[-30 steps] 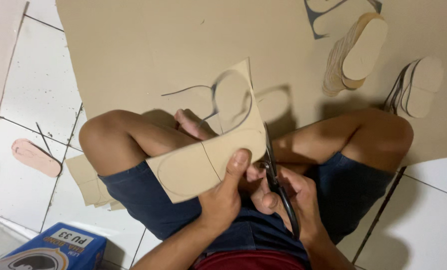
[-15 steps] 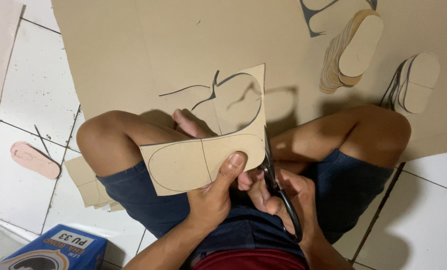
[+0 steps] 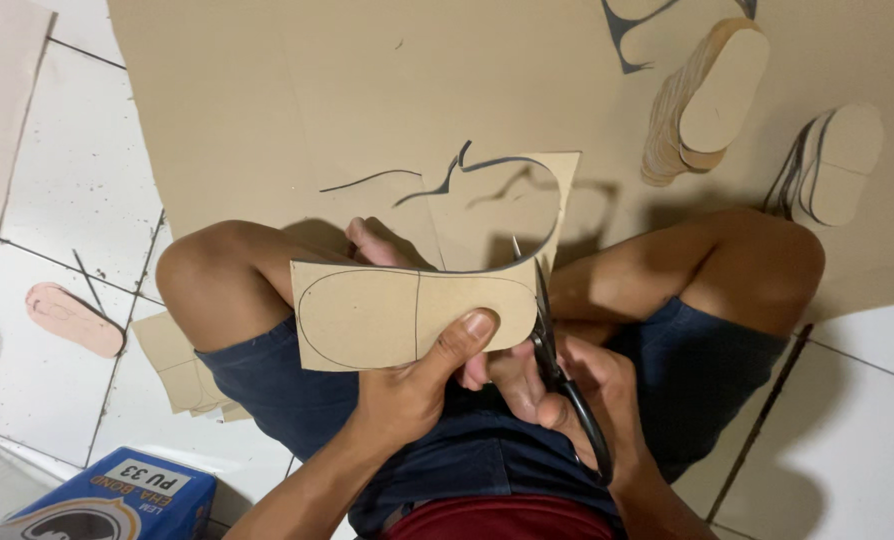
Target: The person sits on the floor of a workshop and cuts sandal sole patterns from cardboard using scissors. They trace around a sole template onto cardboard sheets, cut out the traced shapes one at a time, and place the finished cutouts with a stack of similar soles.
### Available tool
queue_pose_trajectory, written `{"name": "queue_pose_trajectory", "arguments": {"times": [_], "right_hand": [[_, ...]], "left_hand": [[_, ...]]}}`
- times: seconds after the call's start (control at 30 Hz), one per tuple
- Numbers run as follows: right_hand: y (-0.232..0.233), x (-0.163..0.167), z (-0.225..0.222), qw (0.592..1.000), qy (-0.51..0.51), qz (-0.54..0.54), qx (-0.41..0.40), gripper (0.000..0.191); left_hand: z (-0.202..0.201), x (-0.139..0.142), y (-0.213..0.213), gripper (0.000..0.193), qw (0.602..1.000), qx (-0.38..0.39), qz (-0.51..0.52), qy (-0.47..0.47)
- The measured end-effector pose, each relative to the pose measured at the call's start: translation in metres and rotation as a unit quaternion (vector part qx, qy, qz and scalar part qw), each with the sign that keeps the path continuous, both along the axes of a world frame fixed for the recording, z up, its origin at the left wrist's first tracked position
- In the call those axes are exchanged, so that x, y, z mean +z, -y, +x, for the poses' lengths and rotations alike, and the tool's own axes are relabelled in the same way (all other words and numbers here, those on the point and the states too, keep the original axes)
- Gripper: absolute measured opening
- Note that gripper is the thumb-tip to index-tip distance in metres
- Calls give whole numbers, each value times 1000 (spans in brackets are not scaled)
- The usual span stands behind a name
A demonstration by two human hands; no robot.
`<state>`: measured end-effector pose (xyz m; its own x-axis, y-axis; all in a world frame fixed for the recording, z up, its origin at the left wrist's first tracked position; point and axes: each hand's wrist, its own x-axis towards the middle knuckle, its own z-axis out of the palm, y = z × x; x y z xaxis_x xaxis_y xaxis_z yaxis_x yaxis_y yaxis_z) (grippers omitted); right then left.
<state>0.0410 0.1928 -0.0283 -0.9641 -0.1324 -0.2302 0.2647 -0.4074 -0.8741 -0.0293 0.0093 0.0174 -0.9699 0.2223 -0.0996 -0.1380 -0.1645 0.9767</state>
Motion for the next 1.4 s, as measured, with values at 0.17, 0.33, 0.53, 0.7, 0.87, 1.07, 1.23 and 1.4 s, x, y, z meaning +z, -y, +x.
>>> {"name": "queue_pose_trajectory", "arguments": {"times": [0.17, 0.33, 0.53, 0.7, 0.87, 1.07, 1.23, 1.4], "right_hand": [[-11, -10, -2, 979, -28, 198, 30, 75], [-13, -7, -1, 984, 17, 167, 53, 87], [-13, -4, -6, 969, -17, 234, 72, 86], [-12, -5, -6, 964, -24, 249, 88, 83], [-14, -3, -7, 969, -31, 230, 88, 80], [-12, -5, -1, 988, -2, 129, 89, 76], [-17, -9, 7, 990, 12, 99, 95, 58], [-19, -7, 2, 974, 40, 201, 99, 61]], "left_hand": [[-6, 1, 8, 18, 999, -39, -35, 6], [-13, 2, 18, 18, 995, -86, -36, 33], [-27, 2, 29, 21, 980, -142, -80, 115], [-37, 8, 33, 21, 974, -180, -71, 119], [-46, 15, 35, 19, 969, -208, -72, 114], [-61, 13, 45, 16, 958, -255, -84, 102], [-66, 7, 48, 18, 953, -271, -62, 118], [-46, -8, 40, 21, 988, -142, -42, 37]]}}
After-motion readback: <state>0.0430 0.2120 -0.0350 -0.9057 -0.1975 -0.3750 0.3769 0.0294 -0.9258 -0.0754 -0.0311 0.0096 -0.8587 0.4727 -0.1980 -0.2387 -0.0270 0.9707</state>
